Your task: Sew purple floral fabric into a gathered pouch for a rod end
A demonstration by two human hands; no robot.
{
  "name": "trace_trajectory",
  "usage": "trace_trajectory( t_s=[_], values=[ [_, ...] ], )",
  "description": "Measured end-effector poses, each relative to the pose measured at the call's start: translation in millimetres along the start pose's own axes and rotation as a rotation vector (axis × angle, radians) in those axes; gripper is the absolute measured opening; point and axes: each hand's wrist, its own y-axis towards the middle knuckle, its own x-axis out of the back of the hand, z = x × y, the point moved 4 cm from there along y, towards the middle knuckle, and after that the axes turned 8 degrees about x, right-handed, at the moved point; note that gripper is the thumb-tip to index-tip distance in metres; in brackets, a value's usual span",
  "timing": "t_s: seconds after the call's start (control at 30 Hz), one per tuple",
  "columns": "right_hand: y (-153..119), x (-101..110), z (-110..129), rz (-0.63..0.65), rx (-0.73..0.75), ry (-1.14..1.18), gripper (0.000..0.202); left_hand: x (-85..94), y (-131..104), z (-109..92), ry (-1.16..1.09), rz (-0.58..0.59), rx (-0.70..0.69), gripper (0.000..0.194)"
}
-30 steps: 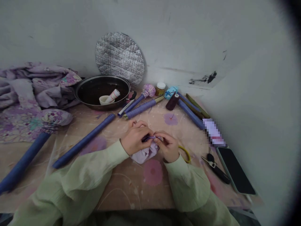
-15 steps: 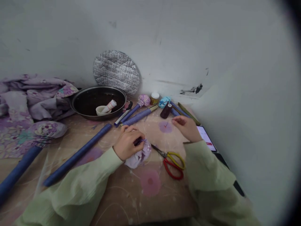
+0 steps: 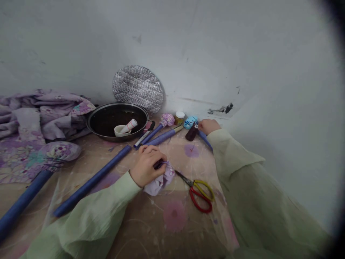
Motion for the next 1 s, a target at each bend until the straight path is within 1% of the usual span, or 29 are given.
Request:
trace_trajectory(
  t_s=[0.23,0.3,0.37,0.43,0.57,0.67,0.73,0.8,0.87,0.9,0.93,0.97,1.0],
  values=[
    [10,-7,5,0.084,-0.052,-0.054,0.025,3.6,1,-1,0.003,-0.012,0.022,0.007],
    [10,-10,4,0.092,-0.046,-0.038,0.03,3.6,1,0,0.004,-0.011,0.031,0.007],
    [9,-11,4,0.08,-0.031,-0.005,0.026,2.8,0,2,0.001,-0.002,0.04,0.007],
    [8,-12,2,0.051,-0.019,0.039,0.02,1.7,0,3,-0.001,0.008,0.048,0.008],
    [4,-8,-7,-0.046,-0.036,0.146,0.02,1.0,1,3,-0.003,0.007,0.048,0.008],
    [-2,0,-14,-0.155,-0.06,0.247,0.019,2.8,1,2,0.002,-0.009,0.046,0.007],
    [-11,7,-13,-0.244,-0.07,0.324,0.022,5.3,1,2,0.005,-0.026,0.042,0.007],
    [-29,15,-4,-0.36,-0.068,0.467,0.027,8.6,1,1,0.008,-0.049,0.039,0.008],
    [-56,22,8,-0.627,-0.06,0.976,0.02,12.5,1,1,0.016,-0.082,0.038,0.007],
    [-71,23,19,-0.682,-0.024,1.182,0.017,14.5,1,0,0.022,-0.102,0.036,0.006],
    [-86,23,33,-0.69,0.004,1.34,0.016,16.6,0,-1,0.028,-0.125,0.032,0.006],
    [-101,22,49,-0.643,0.027,1.462,0.018,18.6,0,-2,0.035,-0.149,0.026,0.006],
    [-117,20,65,-0.594,0.021,1.555,0.019,20.5,0,-3,0.04,-0.175,0.019,0.005]
  ],
)
